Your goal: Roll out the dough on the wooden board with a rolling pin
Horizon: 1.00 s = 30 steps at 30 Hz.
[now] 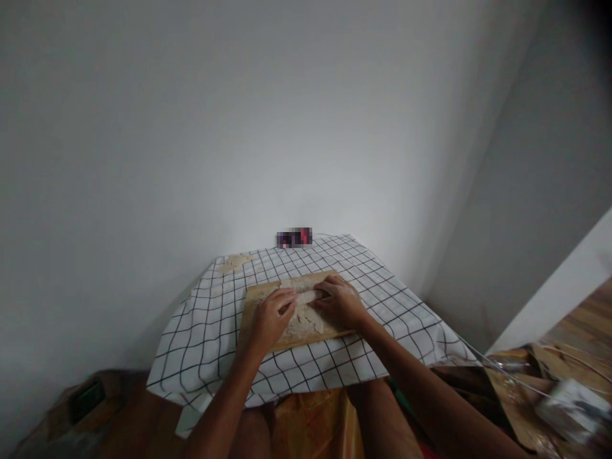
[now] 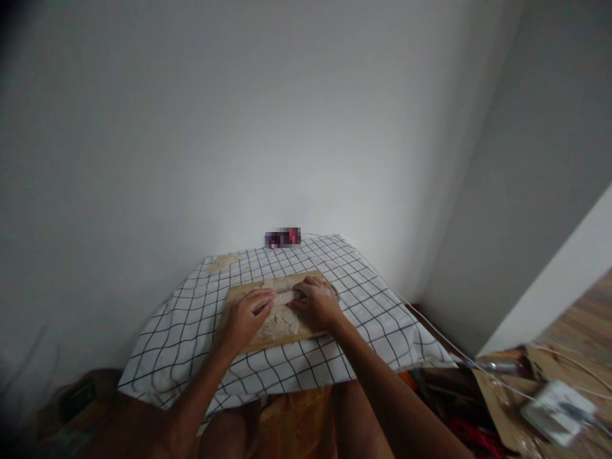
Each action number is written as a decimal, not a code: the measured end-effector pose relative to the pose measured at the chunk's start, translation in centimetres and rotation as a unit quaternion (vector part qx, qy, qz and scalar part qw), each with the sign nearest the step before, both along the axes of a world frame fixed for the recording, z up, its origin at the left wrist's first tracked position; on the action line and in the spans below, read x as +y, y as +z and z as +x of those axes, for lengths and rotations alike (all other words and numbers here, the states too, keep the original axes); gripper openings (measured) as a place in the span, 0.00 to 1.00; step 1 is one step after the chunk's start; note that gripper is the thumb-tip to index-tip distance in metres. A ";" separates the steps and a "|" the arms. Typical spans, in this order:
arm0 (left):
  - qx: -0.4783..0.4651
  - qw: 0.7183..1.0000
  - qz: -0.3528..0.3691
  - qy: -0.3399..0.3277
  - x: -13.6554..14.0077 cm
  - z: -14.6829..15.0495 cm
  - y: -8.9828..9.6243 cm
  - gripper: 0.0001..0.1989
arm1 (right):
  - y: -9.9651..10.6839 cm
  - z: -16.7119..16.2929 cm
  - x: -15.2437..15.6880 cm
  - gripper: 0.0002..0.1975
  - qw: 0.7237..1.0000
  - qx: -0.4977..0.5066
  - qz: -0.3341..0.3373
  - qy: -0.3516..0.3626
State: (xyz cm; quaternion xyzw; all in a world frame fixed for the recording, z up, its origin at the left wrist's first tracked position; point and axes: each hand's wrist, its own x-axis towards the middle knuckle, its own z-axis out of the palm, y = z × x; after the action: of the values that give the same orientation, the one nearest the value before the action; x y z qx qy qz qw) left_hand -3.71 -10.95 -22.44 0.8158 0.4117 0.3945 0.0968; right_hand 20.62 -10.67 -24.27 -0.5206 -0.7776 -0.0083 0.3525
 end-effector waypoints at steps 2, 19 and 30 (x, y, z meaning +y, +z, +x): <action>-0.012 1.000 -0.011 -0.002 -0.2 0.1 0.0 0.11 | -0.1 0.1 0.1 0.14 1.000 -0.002 0.000 0.004; 0.005 0.999 0.005 0.035 -0.3 0.3 -0.3 0.10 | -0.1 0.2 0.1 0.14 1.000 0.016 -0.013 0.013; 0.015 0.999 0.035 0.013 -0.2 0.3 -0.5 0.07 | 0.0 0.2 0.1 0.14 0.999 0.034 -0.032 0.022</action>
State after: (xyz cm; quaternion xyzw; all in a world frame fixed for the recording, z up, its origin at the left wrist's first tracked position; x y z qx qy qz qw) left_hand -3.39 -11.16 -22.90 0.8193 0.4092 0.3976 0.0568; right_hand 20.86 -10.58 -24.29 -0.5146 -0.7761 0.0423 0.3620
